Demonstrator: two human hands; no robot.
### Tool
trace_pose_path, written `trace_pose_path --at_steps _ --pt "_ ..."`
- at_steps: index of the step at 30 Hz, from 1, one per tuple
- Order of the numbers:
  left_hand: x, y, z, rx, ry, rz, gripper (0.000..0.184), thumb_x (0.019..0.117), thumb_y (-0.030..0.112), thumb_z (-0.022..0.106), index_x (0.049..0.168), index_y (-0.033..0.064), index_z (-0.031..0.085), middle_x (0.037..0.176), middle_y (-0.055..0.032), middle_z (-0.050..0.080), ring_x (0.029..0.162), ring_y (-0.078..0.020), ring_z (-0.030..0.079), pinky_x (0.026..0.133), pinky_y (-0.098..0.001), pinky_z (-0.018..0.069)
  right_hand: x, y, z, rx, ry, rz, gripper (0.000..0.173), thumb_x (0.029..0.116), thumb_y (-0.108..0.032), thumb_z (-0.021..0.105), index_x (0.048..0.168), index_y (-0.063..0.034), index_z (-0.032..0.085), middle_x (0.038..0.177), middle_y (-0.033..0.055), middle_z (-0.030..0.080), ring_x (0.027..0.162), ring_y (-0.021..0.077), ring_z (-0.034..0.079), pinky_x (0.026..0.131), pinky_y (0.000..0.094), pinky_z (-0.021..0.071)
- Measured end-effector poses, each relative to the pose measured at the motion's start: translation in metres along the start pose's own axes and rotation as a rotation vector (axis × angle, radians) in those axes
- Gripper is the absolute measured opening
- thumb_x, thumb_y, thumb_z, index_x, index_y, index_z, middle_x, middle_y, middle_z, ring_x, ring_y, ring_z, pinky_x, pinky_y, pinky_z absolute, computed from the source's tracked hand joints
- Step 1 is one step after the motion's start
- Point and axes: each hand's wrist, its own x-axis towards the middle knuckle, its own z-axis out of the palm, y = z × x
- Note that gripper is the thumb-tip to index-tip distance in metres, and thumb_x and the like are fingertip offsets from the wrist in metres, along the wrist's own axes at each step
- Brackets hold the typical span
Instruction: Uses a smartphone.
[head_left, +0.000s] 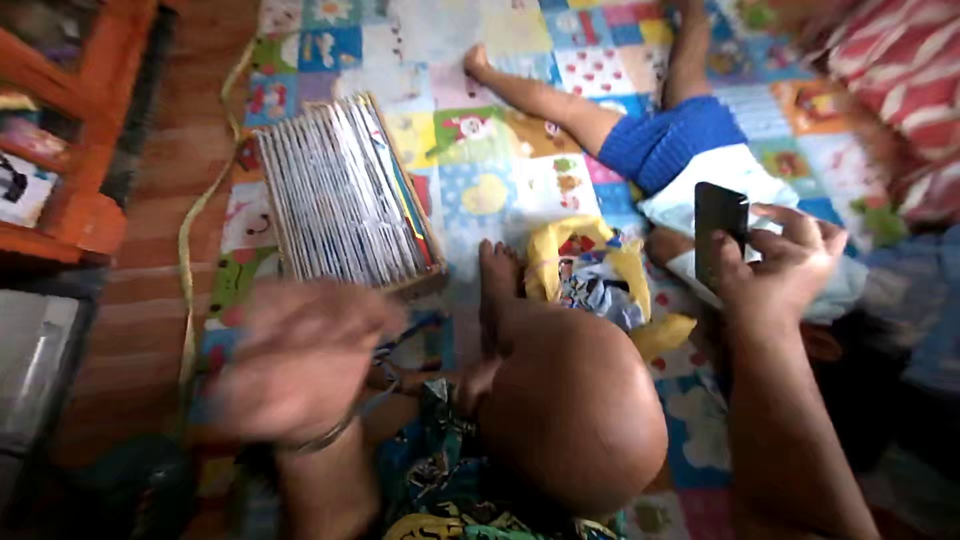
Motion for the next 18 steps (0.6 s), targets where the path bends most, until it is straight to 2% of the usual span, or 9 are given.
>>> trace_pose_path --at_steps 1,2,4,6,8,11,13,16,18 --pt "0.004 -0.021 0.004 0.088 -0.088 -0.019 0.043 0.0917 0.049 0.069 0.124 0.0200 0.067 0.124 0.0011 0.070 0.112 -0.0156 0.068 0.093 -0.0350 0.0579 0.018 -0.030 -0.015 0.034 0.037 -0.121 0.031 0.0953 -0.026 0.065 0.089 0.0023 0.076 0.132 0.0249 0.062 0.129 0.0472 0.048 0.111 0.0600 0.0337" --pt "0.011 -0.037 0.015 0.259 -0.132 -0.034 0.062 0.0916 0.048 0.071 0.143 0.0170 0.054 0.146 -0.0019 0.057 0.127 -0.0181 0.061 0.100 -0.0383 0.0554 0.033 -0.065 -0.028 0.078 0.051 -0.226 0.032 0.0946 -0.027 0.065 0.088 0.0016 0.076 0.131 0.0244 0.062 0.128 0.0453 0.048 0.110 0.0578 0.0337" --pt "0.021 -0.055 0.044 0.504 -0.149 -0.058 0.091 0.0878 0.046 0.074 0.159 0.0087 0.032 0.165 -0.0116 0.031 0.143 -0.0218 0.044 0.109 -0.0429 0.0476 0.054 -0.136 -0.042 0.140 0.047 -0.434 0.031 0.0934 -0.027 0.065 0.083 -0.0009 0.075 0.126 0.0222 0.065 0.126 0.0431 0.050 0.107 0.0564 0.0366" --pt "0.029 -0.062 0.067 0.496 -0.092 -0.018 0.101 0.0880 0.049 0.073 0.163 0.0067 0.021 0.170 -0.0168 0.016 0.152 -0.0269 0.030 0.116 -0.0476 0.0404 0.064 -0.201 -0.042 0.236 -0.004 -0.623 0.025 0.0913 -0.024 0.066 0.080 -0.0036 0.075 0.122 0.0201 0.067 0.124 0.0427 0.052 0.104 0.0590 0.0389" --pt "0.037 -0.064 0.075 0.421 0.054 0.086 0.107 0.0888 0.051 0.072 0.165 0.0080 0.011 0.170 -0.0167 0.013 0.154 -0.0257 0.026 0.118 -0.0464 0.0381 0.065 -0.257 -0.032 0.327 -0.082 -0.737 0.023 0.0896 -0.025 0.066 0.075 -0.0090 0.075 0.122 0.0131 0.068 0.125 0.0378 0.053 0.103 0.0594 0.0380" --pt "0.042 -0.058 0.069 0.194 0.318 0.293 0.109 0.0815 0.016 0.080 0.163 0.0098 0.008 0.155 -0.0114 0.041 0.134 -0.0154 0.052 0.108 -0.0364 0.0498 0.056 -0.320 -0.018 0.348 -0.148 -0.862 0.024 0.0885 -0.027 0.068 0.071 -0.0112 0.071 0.115 0.0083 0.070 0.120 0.0339 0.057 0.099 0.0587 0.0397" --pt "0.038 -0.047 0.060 0.066 0.417 0.318 0.102 0.0797 0.006 0.075 0.160 0.0035 0.013 0.146 -0.0056 0.049 0.126 -0.0087 0.055 0.106 -0.0303 0.0505 0.047 -0.346 -0.012 0.307 -0.189 -0.931 0.024 0.0872 -0.031 0.068 0.074 -0.0113 0.072 0.107 0.0072 0.072 0.113 0.0327 0.061 0.095 0.0570 0.0419" --pt "0.022 -0.031 0.036 -0.255 0.461 0.196 0.052 0.0925 0.013 0.064 0.141 0.0106 0.045 0.118 0.0066 0.065 0.105 -0.0024 0.064 0.090 -0.0247 0.0555 0.038 -0.359 -0.016 0.296 -0.341 -0.949 0.044 0.0910 -0.054 0.067 0.099 -0.0120 0.077 0.111 0.0049 0.071 0.117 0.0299 0.060 0.098 0.0575 0.0425" --pt "0.013 -0.021 0.010 -0.591 0.365 0.135 0.032 0.0975 0.027 0.062 0.127 0.0135 0.062 0.111 -0.0041 0.072 0.100 -0.0137 0.071 0.085 -0.0310 0.0601 0.039 -0.352 -0.019 0.422 -0.440 -0.892 0.051 0.0950 -0.055 0.062 0.121 -0.0130 0.072 0.123 0.0030 0.069 0.122 0.0219 0.060 0.100 0.0530 0.0471"
